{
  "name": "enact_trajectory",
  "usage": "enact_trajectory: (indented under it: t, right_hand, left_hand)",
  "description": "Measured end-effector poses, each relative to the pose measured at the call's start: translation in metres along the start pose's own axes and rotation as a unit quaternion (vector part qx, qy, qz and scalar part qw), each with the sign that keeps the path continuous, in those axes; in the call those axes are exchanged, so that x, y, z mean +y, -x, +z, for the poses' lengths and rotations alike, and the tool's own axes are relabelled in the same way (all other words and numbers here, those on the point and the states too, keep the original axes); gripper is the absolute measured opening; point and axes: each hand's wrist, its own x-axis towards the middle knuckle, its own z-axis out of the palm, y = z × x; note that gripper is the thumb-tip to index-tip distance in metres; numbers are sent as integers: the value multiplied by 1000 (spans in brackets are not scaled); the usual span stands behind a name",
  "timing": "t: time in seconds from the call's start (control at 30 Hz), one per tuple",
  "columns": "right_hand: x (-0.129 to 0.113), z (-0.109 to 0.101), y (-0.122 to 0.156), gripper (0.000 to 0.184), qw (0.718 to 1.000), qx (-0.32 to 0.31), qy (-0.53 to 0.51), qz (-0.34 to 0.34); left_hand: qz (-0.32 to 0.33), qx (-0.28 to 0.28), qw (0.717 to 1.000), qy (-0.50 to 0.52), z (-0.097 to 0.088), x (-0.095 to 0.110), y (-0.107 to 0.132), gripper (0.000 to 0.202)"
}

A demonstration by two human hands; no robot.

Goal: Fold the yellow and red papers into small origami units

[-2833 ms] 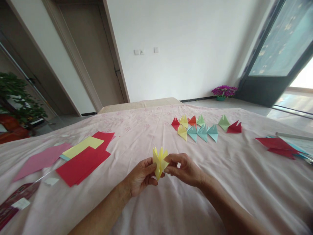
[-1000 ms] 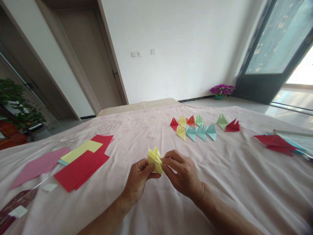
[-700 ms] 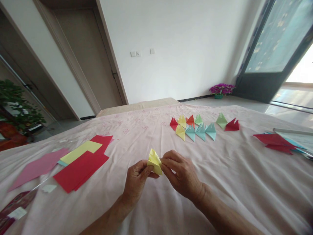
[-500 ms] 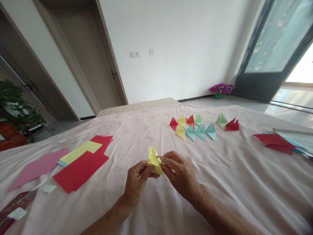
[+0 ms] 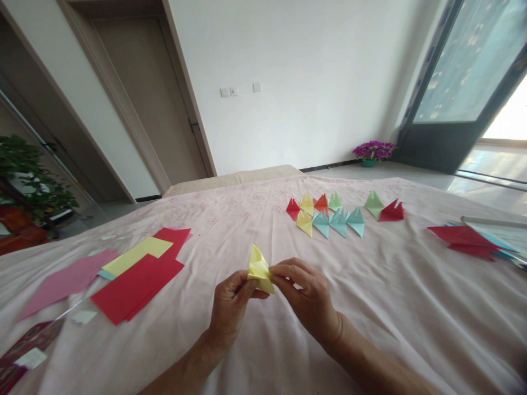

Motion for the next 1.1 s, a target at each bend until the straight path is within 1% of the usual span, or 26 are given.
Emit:
enact_trajectory:
  t: [0.2, 0.33, 0.57, 0.77, 0.97, 1.1]
  right_hand:
    - [-6, 1, -3, 7, 999, 5, -42, 15]
    - [-5, 2, -3, 9, 999, -15, -42, 13]
    - [-6, 0, -1, 10, 999, -31, 14, -17]
    - [-6, -3, -2, 12, 994, -64, 78, -43]
    - [-3, -2, 2, 14, 993, -53, 96, -46]
    - [-5, -3, 0, 13, 992, -34, 95, -78]
  left_hand:
    - [7, 0, 1000, -4, -1, 0, -1, 24]
    - [12, 0, 1000, -21, -1, 3, -1, 24]
    - [42, -4, 996, -74, -3, 3, 1, 21]
    - [58, 1, 993, -107, -3, 3, 3, 18]
    - [64, -5, 990, -127, -4, 3, 2, 16]
    - [77, -19, 988, -132, -6, 0, 2, 16]
